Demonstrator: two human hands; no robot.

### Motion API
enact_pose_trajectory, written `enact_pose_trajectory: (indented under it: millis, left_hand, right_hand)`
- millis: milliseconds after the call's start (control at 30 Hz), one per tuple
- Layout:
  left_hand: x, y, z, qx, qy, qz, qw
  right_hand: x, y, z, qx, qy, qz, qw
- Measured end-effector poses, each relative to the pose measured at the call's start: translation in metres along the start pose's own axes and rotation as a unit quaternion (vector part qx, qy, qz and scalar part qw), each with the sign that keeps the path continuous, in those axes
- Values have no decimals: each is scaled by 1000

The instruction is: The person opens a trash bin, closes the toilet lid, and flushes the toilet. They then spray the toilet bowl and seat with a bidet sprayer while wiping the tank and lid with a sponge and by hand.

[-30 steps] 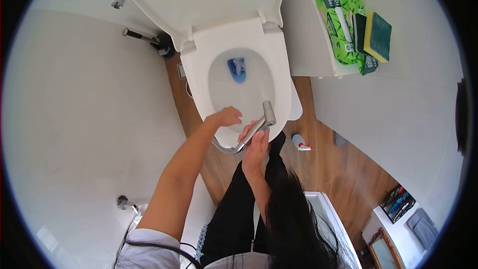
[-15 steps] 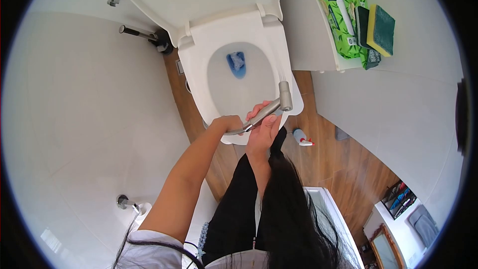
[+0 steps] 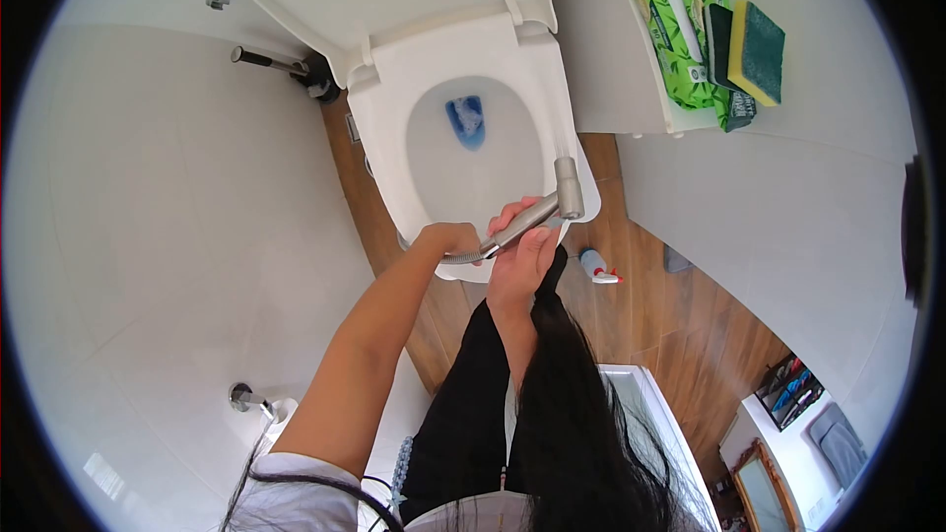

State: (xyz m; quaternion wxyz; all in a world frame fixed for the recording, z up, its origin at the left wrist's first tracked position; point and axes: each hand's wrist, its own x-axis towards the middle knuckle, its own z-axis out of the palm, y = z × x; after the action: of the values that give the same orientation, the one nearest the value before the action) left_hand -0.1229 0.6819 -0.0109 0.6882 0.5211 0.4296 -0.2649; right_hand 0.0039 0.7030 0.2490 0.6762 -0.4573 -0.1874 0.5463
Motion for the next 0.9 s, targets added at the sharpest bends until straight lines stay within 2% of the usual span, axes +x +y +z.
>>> enact_pose_trajectory:
  millis: [67, 133, 167, 233, 300, 367, 533, 667, 700, 767, 800, 867, 900]
  left_hand:
    - [-19, 22, -5, 51, -10, 10, 999]
    - [-68, 69, -16, 147, 11, -61, 987]
    - [-79, 82, -18, 147, 11, -60, 987]
    - [-88, 95, -17, 139, 27, -119, 983]
    - [-88, 92, -11, 154, 49, -100, 982]
    - [-88, 90, -10, 168, 70, -84, 980]
    - [-108, 100, -16, 151, -8, -58, 987]
    - [-145, 122, -15, 132, 3, -58, 990]
    - [-154, 126, -12, 140, 30, -44, 989]
    - [-178, 137, -9, 147, 59, -30, 987]
    - [-193, 147, -9, 126, 76, -42, 988]
    - [-218, 160, -9, 106, 96, -56, 988]
    - [-230, 162, -10, 95, 114, -38, 988]
  right_hand:
    - [-9, 1, -5, -1, -4, -8, 1000]
    - [-21, 0, -13, -8, 6, 22, 1000]
    - [-28, 0, -16, -14, 16, 53, 998]
    - [-43, 5, -25, -12, 25, 67, 997]
    - [-53, 9, -32, -64, 10, 121, 991]
    - [-55, 11, -29, -64, 7, 111, 992]
    - [-47, -5, -12, -40, -32, 82, 995]
    - [-80, -19, -29, -29, -66, 115, 991]
    - [-93, -26, -36, -28, -67, 115, 991]
    - [-118, -39, -55, -98, -114, 164, 975]
    - [-126, -48, -61, -97, -116, 164, 975]
    - [-136, -67, -70, -230, -177, 158, 944]
    - [-139, -69, -75, -227, -180, 156, 944]
